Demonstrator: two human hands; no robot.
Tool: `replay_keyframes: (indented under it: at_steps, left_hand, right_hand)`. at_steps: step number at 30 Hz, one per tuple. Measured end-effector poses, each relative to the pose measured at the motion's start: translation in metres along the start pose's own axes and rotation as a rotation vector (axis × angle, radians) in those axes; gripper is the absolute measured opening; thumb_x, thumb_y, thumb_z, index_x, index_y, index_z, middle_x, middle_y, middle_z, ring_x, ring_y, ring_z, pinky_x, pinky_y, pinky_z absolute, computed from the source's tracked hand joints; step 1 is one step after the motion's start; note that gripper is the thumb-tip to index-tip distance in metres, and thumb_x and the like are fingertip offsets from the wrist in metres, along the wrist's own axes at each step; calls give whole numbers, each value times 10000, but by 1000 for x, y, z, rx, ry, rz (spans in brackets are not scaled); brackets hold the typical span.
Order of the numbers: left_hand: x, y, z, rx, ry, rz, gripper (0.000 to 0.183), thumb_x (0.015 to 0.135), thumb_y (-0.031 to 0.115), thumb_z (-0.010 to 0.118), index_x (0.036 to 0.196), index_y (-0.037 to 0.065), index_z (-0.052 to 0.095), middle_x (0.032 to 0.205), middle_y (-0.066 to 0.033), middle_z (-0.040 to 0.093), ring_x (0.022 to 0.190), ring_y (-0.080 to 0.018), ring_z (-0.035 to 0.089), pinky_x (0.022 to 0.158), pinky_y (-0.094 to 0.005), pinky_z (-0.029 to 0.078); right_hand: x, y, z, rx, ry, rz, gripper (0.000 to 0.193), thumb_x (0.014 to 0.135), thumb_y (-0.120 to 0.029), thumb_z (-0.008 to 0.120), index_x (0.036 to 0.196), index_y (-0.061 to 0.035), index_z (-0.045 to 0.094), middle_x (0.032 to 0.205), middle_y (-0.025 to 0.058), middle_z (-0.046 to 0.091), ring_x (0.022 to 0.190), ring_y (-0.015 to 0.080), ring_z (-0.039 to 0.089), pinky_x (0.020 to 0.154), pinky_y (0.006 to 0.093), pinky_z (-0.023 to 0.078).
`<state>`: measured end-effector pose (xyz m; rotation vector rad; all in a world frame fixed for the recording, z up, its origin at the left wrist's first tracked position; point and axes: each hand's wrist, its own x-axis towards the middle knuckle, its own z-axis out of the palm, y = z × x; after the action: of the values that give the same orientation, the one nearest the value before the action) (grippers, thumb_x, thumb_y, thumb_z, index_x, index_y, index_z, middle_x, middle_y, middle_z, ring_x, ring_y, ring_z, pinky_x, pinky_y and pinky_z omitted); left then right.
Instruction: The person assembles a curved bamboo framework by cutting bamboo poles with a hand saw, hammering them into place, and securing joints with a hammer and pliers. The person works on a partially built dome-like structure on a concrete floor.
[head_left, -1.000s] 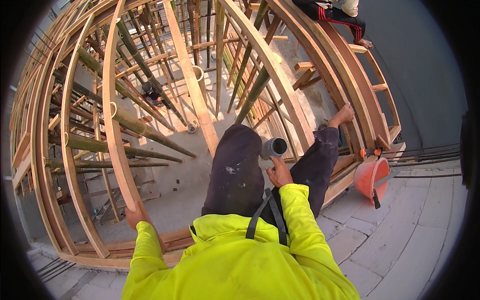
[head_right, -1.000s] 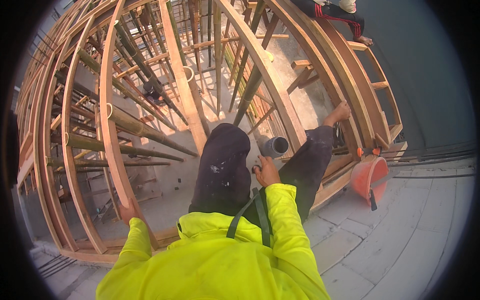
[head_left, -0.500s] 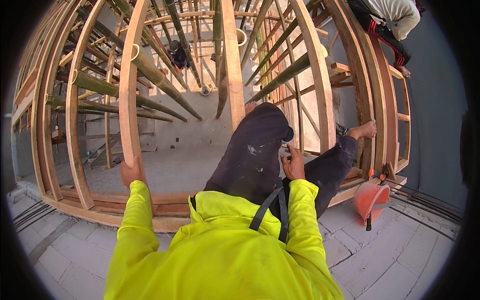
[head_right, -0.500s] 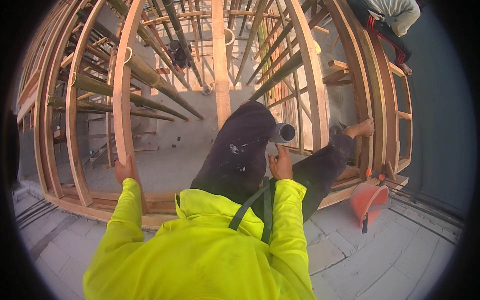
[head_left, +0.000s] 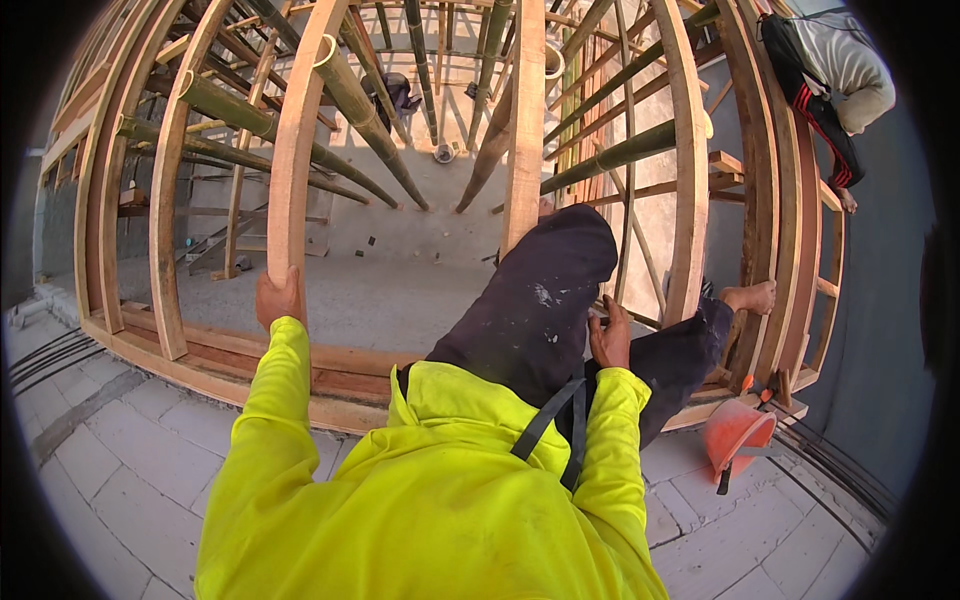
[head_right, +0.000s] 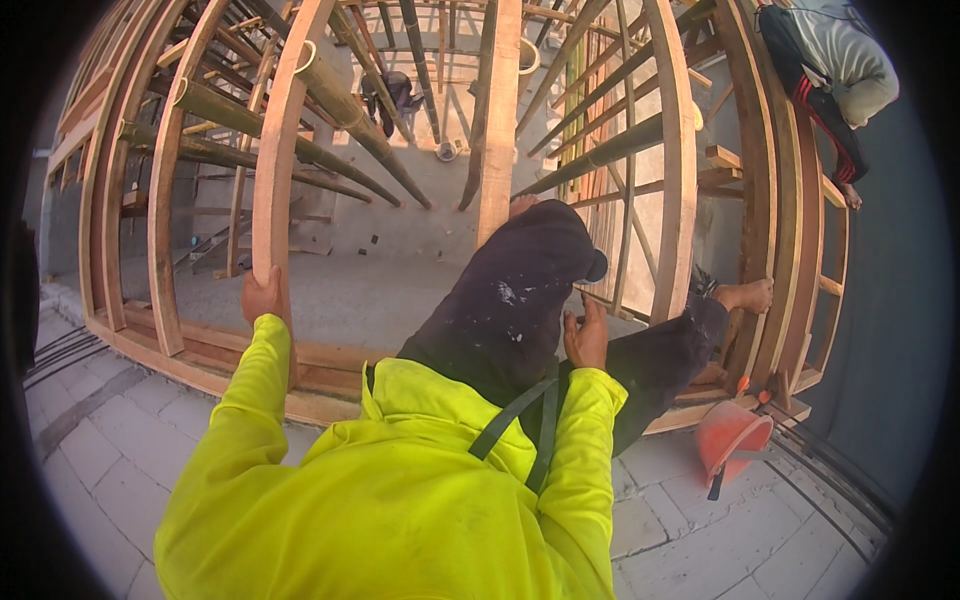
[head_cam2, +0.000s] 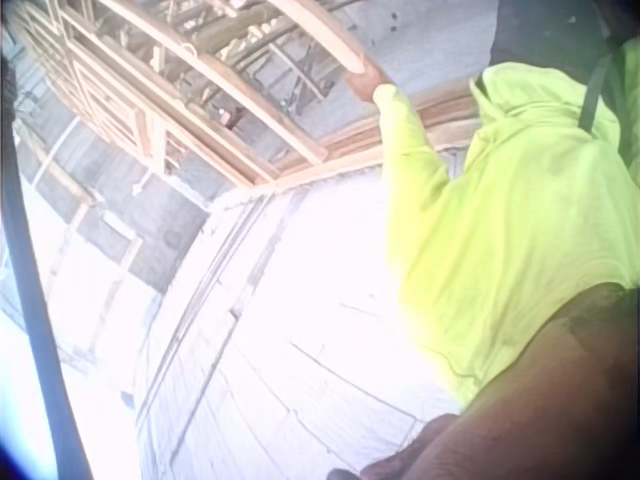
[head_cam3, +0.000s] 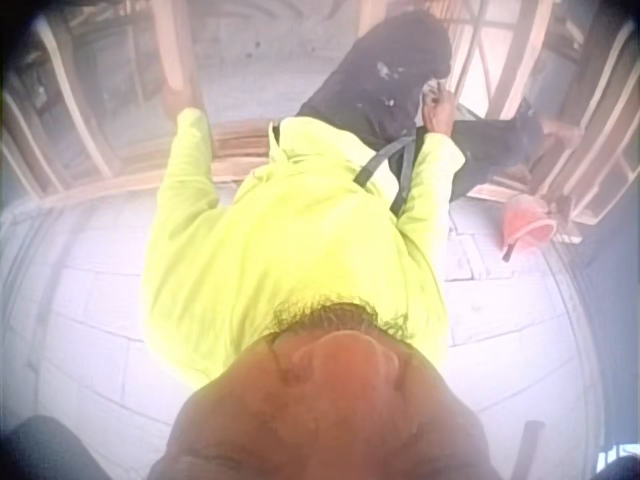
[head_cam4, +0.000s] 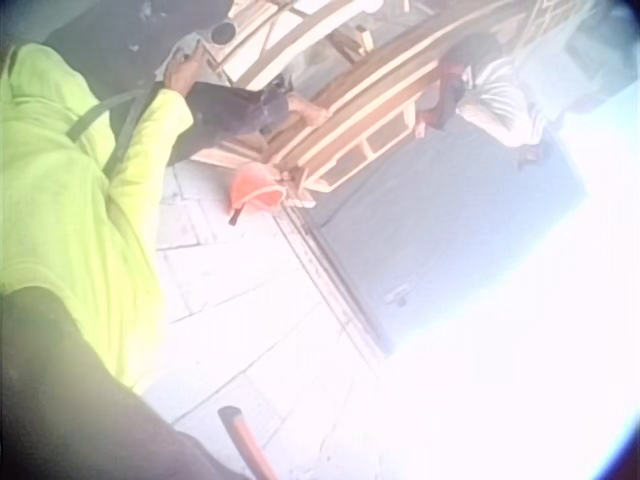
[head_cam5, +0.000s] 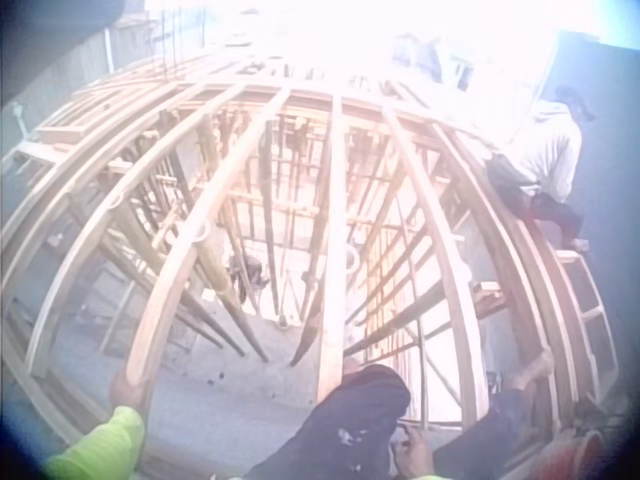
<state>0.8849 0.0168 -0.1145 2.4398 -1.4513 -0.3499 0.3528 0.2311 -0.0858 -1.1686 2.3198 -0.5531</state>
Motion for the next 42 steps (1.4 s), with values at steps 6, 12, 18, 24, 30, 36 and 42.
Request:
replay_keyframes:
  at_steps: [6, 12, 18, 24, 30, 36, 42]
  left_hand:
    - [-3, 4, -2, -3, -5, 2, 541, 822, 512, 734, 1064, 33, 666, 1037, -223, 698, 990, -432, 657, 852, -484, 508]
    - [-1, 1, -1, -16, 19, 29, 545, 826, 507, 730, 1069, 23, 670, 1027, -228, 698, 986, -430, 660, 848, -482, 508]
    - [-3, 6, -5, -12, 2, -9, 542, 828, 504, 729, 1064, 20, 669, 1017, -229, 699, 981, -431, 661, 841, -476, 511]
    - [-4, 7, -6, 13, 10, -16, 541, 829, 509, 731, 1058, 24, 663, 1006, -226, 697, 975, -433, 661, 838, -485, 511]
    - [-5, 7, -6, 35, -8, -18, 544, 841, 523, 717, 1060, 28, 658, 1016, -225, 688, 985, -445, 648, 845, -500, 504]
    - [-2, -2, -2, 46, 2, -4, 565, 847, 541, 705, 1078, 29, 652, 1034, -217, 688, 998, -445, 647, 854, -502, 504]
    - [4, -5, 0, 78, -16, 6, 561, 857, 546, 694, 1064, 27, 650, 1038, -215, 692, 985, -447, 653, 837, -509, 507]
  right_hand:
    - [0, -10, -6, 27, -36, 66, 504, 914, -139, 648, 1381, 18, 541, 1267, 253, 584, 986, 349, 666, 900, 407, 513]
    - [-2, -2, -3, 11, -4, 3, 480, 907, -124, 650, 1357, 8, 550, 1254, 228, 576, 901, 322, 680, 811, 400, 528]
    - [-3, -2, -2, -2, -23, 19, 480, 913, -133, 644, 1359, 15, 546, 1255, 231, 578, 920, 326, 681, 820, 401, 529]
    - [-2, 7, -1, -49, 17, -83, 463, 915, -148, 639, 1336, 29, 562, 1236, 251, 593, 930, 349, 676, 851, 417, 525]
    - [-2, 2, -1, -16, 0, -49, 450, 916, -144, 631, 1323, 35, 569, 1232, 269, 594, 972, 380, 662, 863, 427, 527]
    - [-4, 5, -1, -57, 40, -47, 451, 914, -144, 640, 1327, 22, 572, 1227, 261, 599, 974, 358, 668, 855, 423, 529]
    - [-5, -13, -5, 15, 9, 54, 465, 912, -125, 639, 1346, 17, 554, 1216, 243, 594, 944, 323, 674, 839, 417, 530]
